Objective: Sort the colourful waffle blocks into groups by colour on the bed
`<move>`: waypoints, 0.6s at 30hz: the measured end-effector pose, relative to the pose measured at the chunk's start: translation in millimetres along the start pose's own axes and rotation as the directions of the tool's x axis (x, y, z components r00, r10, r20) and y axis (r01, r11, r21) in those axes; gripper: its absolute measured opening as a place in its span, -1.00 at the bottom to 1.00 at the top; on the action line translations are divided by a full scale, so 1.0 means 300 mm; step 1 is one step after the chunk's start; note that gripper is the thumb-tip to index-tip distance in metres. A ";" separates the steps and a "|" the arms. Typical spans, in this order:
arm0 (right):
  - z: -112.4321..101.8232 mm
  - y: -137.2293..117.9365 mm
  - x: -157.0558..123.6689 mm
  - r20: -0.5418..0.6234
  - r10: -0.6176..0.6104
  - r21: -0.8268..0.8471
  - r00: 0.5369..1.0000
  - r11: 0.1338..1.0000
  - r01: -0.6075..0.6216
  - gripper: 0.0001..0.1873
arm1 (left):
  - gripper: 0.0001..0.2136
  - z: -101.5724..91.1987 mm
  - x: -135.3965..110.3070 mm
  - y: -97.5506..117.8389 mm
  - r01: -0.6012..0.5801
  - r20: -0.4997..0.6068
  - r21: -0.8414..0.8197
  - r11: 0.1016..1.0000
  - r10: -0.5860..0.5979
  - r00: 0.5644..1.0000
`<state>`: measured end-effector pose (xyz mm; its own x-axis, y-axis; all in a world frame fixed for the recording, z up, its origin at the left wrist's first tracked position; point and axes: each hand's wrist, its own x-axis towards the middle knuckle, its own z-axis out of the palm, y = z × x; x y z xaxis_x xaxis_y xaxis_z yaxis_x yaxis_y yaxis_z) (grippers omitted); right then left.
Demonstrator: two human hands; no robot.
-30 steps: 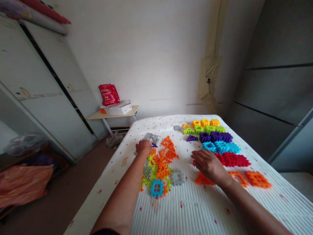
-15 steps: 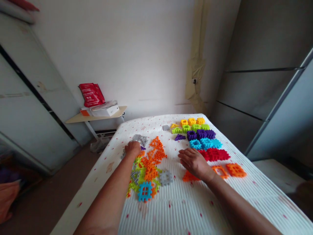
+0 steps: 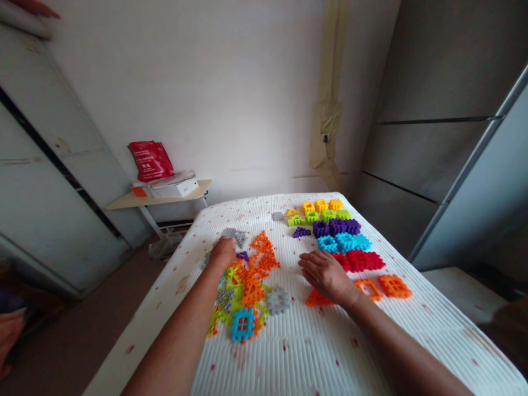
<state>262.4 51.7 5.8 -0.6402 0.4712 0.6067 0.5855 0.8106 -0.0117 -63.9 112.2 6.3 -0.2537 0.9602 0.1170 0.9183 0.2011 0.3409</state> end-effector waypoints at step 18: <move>0.021 0.010 -0.014 -0.007 -0.003 0.001 1.000 1.000 0.003 -0.78 | -0.81 -0.008 -0.046 0.030 0.111 0.174 0.169 0.979 -0.141 0.975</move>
<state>263.8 54.3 -1.8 -0.6384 0.4662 0.6124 0.5833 0.8122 -0.0103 -52.9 100.4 10.0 -0.3238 0.9412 -0.0962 0.9225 0.3366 0.1888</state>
